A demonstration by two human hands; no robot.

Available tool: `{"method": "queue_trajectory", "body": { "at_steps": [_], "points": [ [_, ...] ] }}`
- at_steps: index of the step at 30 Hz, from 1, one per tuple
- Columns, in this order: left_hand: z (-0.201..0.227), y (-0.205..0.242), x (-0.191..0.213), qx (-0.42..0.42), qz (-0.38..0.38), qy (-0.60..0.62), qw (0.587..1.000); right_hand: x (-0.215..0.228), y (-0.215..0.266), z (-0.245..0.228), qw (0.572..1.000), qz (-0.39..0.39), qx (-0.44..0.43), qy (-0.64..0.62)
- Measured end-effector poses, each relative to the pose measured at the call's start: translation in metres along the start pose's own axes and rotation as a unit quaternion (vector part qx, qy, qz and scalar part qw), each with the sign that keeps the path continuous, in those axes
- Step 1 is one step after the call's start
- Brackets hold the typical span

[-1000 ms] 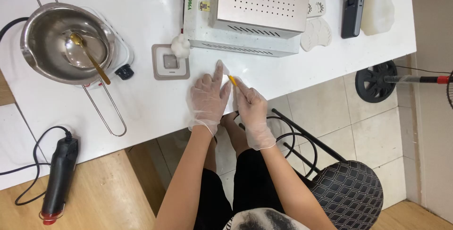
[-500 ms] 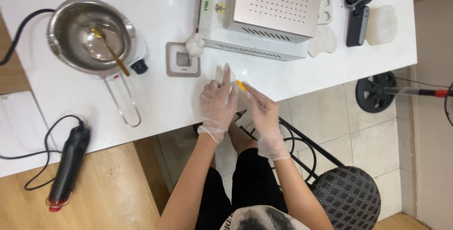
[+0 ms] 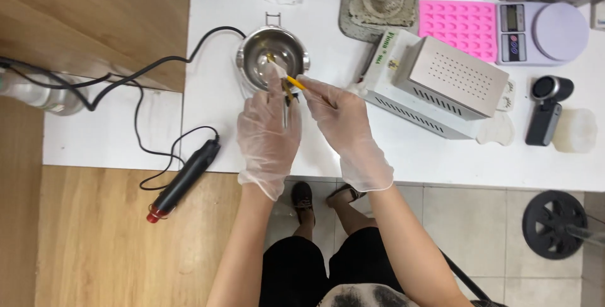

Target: Detaching and cleaning a rabbit-shaped wax candle using a detailing tool.

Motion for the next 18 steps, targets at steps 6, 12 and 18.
{"method": "queue_trajectory", "body": {
  "at_steps": [6, 12, 18],
  "points": [
    [-0.026, 0.001, -0.045, -0.038, -0.003, -0.035, 0.999, -0.012, -0.002, 0.006, 0.998, 0.009, -0.005, 0.061],
    [-0.011, -0.011, -0.028, -0.042, -0.007, -0.09, 0.995, 0.027, 0.022, 0.016, 0.996, 0.081, 0.005, 0.029],
    [0.072, 0.018, -0.034, -0.035, -0.033, 0.115, 0.992, 0.095, 0.07, 0.135, 0.98, 0.171, -0.103, 0.014]
  ]
}}
Point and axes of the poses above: each hand's wrist, its own y-axis away from the middle knuckle, its own x-axis out of the back of the hand, z = x × y, the point moved 7 cm from there along -y, towards the middle knuckle, and after that the axes turned 12 degrees about -x, right-handed, at the moved point
